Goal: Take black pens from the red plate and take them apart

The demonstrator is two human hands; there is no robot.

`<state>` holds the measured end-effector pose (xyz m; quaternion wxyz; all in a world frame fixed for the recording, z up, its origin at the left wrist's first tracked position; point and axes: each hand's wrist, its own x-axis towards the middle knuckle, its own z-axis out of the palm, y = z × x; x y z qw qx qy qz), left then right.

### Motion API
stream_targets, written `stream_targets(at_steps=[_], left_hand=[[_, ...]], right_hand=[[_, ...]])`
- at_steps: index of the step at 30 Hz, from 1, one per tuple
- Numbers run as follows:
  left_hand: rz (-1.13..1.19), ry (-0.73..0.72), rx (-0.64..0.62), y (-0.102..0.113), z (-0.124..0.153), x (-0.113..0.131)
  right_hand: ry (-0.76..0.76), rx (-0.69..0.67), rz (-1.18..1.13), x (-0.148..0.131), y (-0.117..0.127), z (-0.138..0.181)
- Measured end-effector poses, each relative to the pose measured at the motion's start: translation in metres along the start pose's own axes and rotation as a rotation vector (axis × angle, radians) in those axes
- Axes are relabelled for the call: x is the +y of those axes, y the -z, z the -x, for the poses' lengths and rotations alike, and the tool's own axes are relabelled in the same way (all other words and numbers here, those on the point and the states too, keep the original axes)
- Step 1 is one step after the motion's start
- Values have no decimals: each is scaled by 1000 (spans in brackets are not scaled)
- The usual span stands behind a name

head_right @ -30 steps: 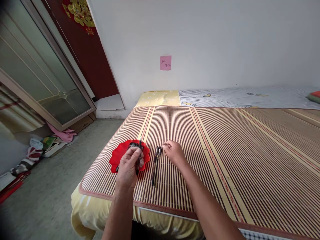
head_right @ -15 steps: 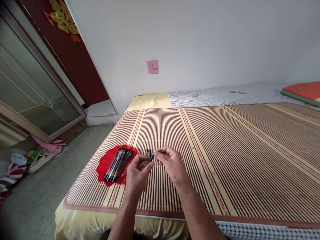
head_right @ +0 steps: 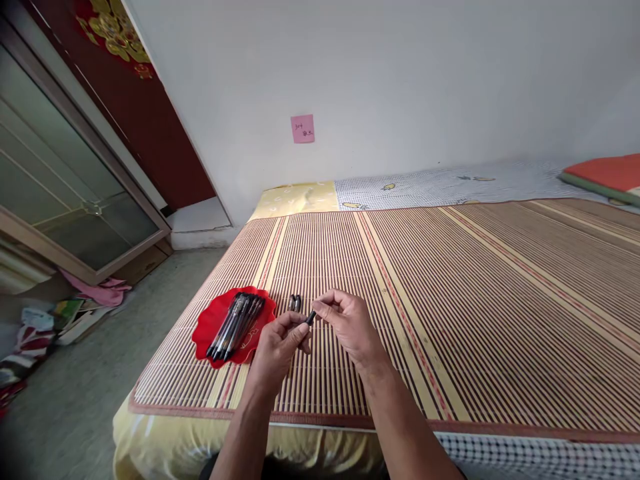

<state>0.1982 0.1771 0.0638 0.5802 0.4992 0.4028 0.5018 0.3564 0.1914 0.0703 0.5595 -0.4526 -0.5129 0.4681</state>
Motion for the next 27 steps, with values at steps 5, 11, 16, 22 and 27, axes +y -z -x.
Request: stream_targets(at_steps=[5,11,16,22,27], left_hand=[[136,120,-155,5,1,3],[196,191,-188,3,3,1],[50,74,-13,-5,2,2],[-72,-9,127,-10,5,0],[-92,-29,101,-9,6,0]], right_hand=[[21,-88,-43,-6,-1,3],[-13,-132,-104,-6,-2,3],[-42,-4,-80,1,2,0],[-153,-7,-204,3,0,-1],[-86,7,-147,4,1,-3]])
